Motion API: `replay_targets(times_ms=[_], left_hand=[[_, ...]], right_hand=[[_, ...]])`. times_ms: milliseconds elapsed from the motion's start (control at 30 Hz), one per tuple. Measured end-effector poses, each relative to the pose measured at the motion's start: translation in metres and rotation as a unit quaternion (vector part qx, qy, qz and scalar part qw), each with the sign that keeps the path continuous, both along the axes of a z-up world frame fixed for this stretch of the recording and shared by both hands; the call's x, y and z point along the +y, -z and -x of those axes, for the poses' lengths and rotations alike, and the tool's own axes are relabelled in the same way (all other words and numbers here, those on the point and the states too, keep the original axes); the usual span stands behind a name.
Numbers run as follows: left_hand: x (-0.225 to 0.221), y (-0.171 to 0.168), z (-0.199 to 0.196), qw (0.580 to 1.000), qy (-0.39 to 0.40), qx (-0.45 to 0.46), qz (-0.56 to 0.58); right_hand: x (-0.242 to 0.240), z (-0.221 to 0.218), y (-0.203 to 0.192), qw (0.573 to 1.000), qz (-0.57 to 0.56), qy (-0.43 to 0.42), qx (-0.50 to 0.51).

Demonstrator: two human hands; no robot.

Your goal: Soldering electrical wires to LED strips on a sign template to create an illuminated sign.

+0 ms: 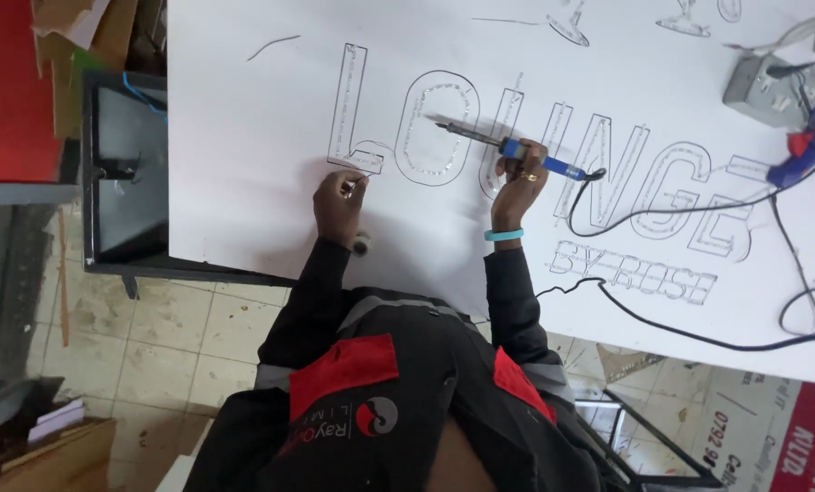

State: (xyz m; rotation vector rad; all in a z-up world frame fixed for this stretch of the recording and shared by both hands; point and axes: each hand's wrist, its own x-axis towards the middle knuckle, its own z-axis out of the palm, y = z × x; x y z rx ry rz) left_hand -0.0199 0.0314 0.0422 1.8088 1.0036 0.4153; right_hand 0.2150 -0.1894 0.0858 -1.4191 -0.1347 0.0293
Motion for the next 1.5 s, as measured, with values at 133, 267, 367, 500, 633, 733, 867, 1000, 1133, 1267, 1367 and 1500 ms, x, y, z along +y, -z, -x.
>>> replay_targets(times_ms=[133,267,367,500,633,733,867,1000,1133,1267,1367,1500], left_hand=[[0.024,0.001,-0.008,0.993,-0.041,-0.030,-0.107],[0.049,0.000,-0.023,0.995,-0.056,-0.032,-0.077],[0.068,0.002,-0.039,0.997,-0.046,-0.012,-0.065],[0.081,-0.003,-0.067,0.995,-0.074,0.004,-0.066],[0.097,-0.003,-0.091,0.995,-0.072,0.010,-0.063],[0.096,-0.034,-0.096,0.997,-0.066,-0.010,-0.029],[0.093,-0.070,-0.097,0.996,-0.073,-0.024,0.047],[0.100,-0.081,-0.096,0.987,-0.071,-0.031,0.143],[0.100,-0.091,-0.096,0.949,-0.118,-0.100,0.274],[0.094,-0.066,-0.094,0.951,-0.107,-0.150,0.248],[0.086,-0.067,-0.088,0.960,-0.081,-0.154,0.221],[0.087,-0.079,-0.073,0.978,-0.018,-0.100,0.180]], right_hand=[[0.023,-0.025,-0.014,0.999,-0.007,-0.022,-0.023],[0.058,-0.029,-0.051,0.995,0.034,-0.053,-0.077],[0.082,-0.039,-0.050,0.992,0.040,-0.061,-0.104],[0.109,-0.046,-0.041,0.991,0.033,-0.085,-0.096],[0.139,-0.046,-0.048,0.990,0.011,-0.109,-0.090],[0.152,-0.048,-0.046,0.995,-0.021,-0.088,-0.033],[0.158,-0.050,-0.040,0.996,-0.035,-0.074,0.045],[0.160,-0.052,-0.026,0.992,-0.046,-0.047,0.108],[0.158,-0.061,-0.010,0.988,-0.103,-0.037,0.112],[0.154,-0.072,0.003,0.965,-0.198,-0.008,0.172],[0.152,-0.070,0.001,0.957,-0.239,-0.010,0.165],[0.147,-0.071,0.004,0.954,-0.251,-0.020,0.162]])
